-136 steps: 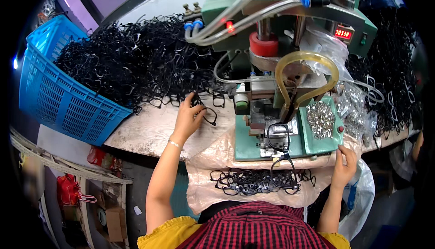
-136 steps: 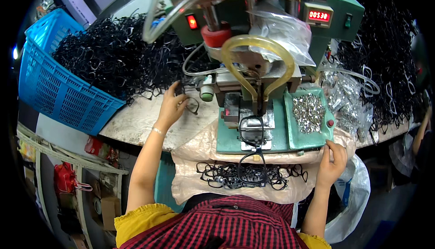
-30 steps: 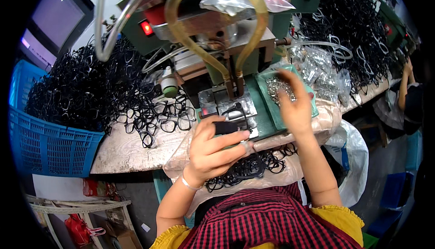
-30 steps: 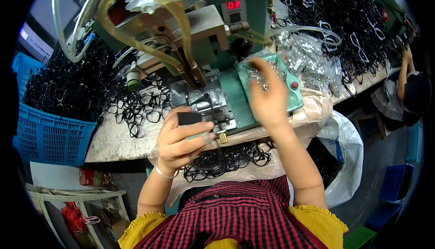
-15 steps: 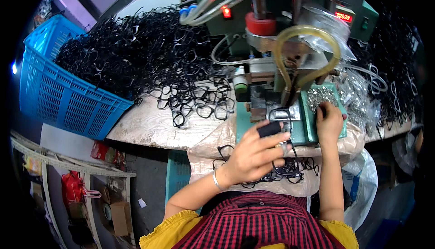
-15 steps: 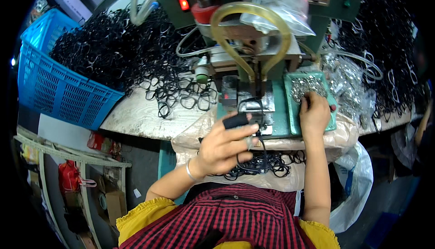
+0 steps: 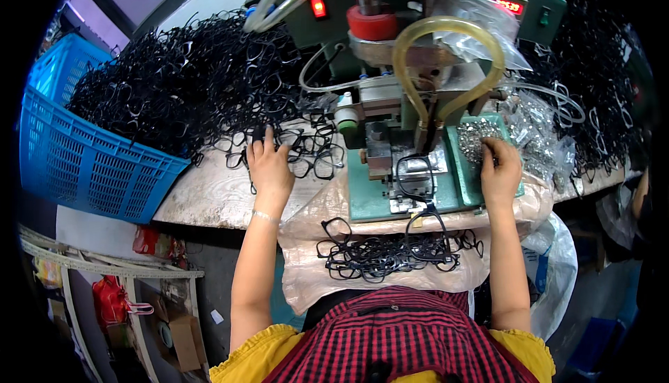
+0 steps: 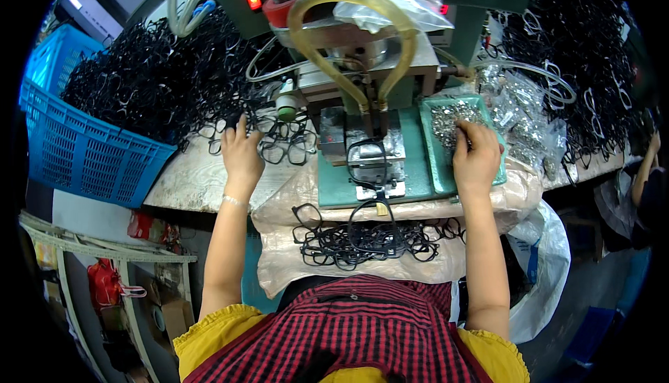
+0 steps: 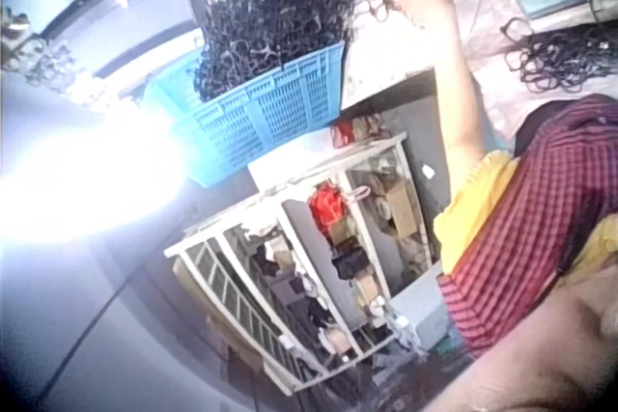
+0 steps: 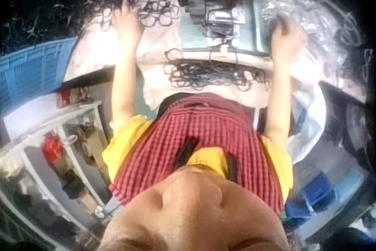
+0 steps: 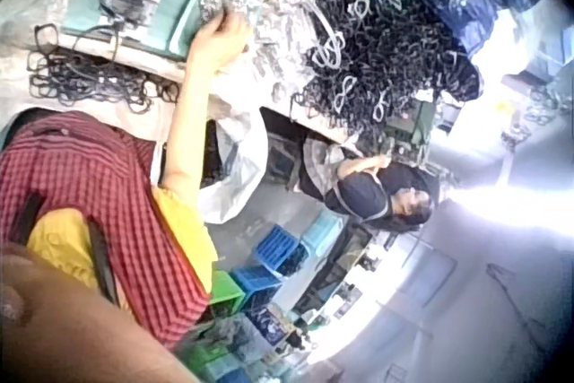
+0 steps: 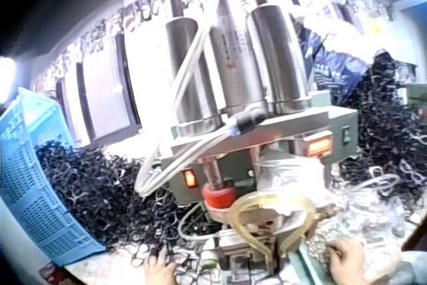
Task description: The person repeatedly picks up black eyeglass frames and small metal screws, places the frames into a green press machine, and operates the lever to attach the screws. The finished glasses are placed on the table.
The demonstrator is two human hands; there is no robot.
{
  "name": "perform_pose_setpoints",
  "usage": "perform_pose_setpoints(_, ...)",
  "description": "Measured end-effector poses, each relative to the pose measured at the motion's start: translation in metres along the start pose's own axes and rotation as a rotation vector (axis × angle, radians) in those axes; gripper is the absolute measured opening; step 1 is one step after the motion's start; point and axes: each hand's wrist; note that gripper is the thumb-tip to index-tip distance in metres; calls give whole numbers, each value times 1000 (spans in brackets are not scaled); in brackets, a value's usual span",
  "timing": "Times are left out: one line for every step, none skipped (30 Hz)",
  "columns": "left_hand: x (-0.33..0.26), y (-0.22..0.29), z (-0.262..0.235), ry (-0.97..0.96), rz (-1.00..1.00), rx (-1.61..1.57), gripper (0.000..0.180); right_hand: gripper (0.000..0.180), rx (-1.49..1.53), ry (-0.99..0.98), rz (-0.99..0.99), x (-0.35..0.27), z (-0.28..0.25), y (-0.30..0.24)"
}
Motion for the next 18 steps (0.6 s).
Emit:
perform_pose_setpoints(-14, -14, 41, 27, -12, 23, 30, 11, 1, 13, 26, -6, -3, 3)
perform_pose_setpoints(-23, -21, 63, 44, -13, -21, 26, 11, -5, 26, 6, -11, -10, 10)
perform_pose_setpoints(-28, -21, 65, 88, -46, -81, 24, 12, -16, 42, -9, -18, -21, 17)
perform_pose_setpoints(-31, -22, 66, 131, -83, -138, 23, 12, -24, 55, -27, -24, -31, 22)
perform_pose_setpoints(-33, -22, 56, 198, -84, -168, 22, 13, -59, 44, 21, -27, -47, 17)
perform_pose_setpoints(-32, -19, 40, 259, -88, -204, 22, 14, -80, 26, 101, -34, -60, 26)
perform_pose_setpoints(-26, -18, 35, 266, -123, -253, 25, 13, -107, 43, 118, -40, -74, 31)
perform_pose_setpoints(-21, -15, 30, 305, -190, -280, 23, 13, -120, 65, 131, -40, -83, 34)
perform_pose_setpoints(-14, -13, 22, 309, -238, -359, 21, 13, -56, 58, 158, -38, -86, 33)
perform_pose_setpoints(-9, -10, 15, 312, -288, -438, 19, 14, 8, 49, 182, -37, -86, 28)
perform_pose_setpoints(-3, -8, 10, 327, -294, -562, 11, 14, 77, 39, 211, -36, -85, 17)
perform_pose_setpoints(-1, -6, 17, 357, -438, -1007, 13, 15, 179, -21, 177, -28, -81, -3)
perform_pose_setpoints(8, 7, 3, 230, -577, -1252, 14, 16, 272, -74, 147, -14, -75, -25)
perform_pose_setpoints(15, 24, -13, 93, -714, -1489, 15, 16, 378, -126, 85, -2, -67, -40)
perform_pose_setpoints(15, 29, -9, 47, -765, -1613, 17, 15, 442, -137, 20, 12, -58, -61)
perform_pose_setpoints(15, 39, -7, -22, -869, -1602, 20, 12, 495, -103, -61, 20, -42, -72)
perform_pose_setpoints(8, 47, -1, -135, -926, -1710, 20, 12, 551, -81, -119, 27, -27, -80)
perform_pose_setpoints(-1, 56, 7, -219, -979, -1888, 19, 13, 584, -54, -27, 24, -15, -87)
Point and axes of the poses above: each hand's wrist, its own x-axis towards the middle knuckle, its own z-axis out of the palm, y = z × x, and after that the axes turned 10 degrees about y, right-handed
